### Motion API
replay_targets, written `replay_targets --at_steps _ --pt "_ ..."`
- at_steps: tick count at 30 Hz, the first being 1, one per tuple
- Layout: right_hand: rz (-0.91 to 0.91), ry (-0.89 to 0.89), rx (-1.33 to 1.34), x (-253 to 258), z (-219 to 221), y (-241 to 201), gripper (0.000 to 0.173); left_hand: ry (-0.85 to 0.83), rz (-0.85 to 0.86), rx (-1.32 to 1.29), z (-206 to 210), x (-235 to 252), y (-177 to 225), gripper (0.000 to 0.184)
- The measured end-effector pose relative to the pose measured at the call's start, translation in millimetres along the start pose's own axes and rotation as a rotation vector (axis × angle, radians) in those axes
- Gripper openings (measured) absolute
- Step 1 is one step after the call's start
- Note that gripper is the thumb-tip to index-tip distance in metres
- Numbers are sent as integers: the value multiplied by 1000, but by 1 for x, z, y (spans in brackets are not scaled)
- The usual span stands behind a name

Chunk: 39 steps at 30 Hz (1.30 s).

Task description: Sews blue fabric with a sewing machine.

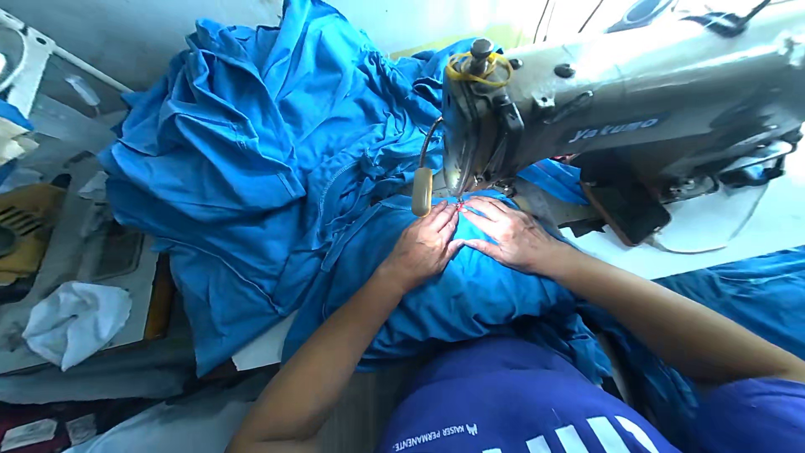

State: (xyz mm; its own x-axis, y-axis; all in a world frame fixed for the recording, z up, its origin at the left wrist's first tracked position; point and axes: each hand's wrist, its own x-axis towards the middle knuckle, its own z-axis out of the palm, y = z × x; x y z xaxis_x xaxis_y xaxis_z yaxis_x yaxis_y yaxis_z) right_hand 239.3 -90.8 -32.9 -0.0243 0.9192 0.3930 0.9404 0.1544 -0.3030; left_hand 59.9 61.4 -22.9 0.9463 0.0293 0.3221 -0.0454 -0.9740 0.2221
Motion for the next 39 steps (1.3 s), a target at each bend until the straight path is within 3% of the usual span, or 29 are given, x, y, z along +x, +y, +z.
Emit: replay_targets --at_steps 9,39 --pt "-20 -15 22 5 0 10 58 -10 -83 -2 0 2 1 51" --pt "-21 22 17 7 -2 7 53 9 -92 56 3 4 4 49"
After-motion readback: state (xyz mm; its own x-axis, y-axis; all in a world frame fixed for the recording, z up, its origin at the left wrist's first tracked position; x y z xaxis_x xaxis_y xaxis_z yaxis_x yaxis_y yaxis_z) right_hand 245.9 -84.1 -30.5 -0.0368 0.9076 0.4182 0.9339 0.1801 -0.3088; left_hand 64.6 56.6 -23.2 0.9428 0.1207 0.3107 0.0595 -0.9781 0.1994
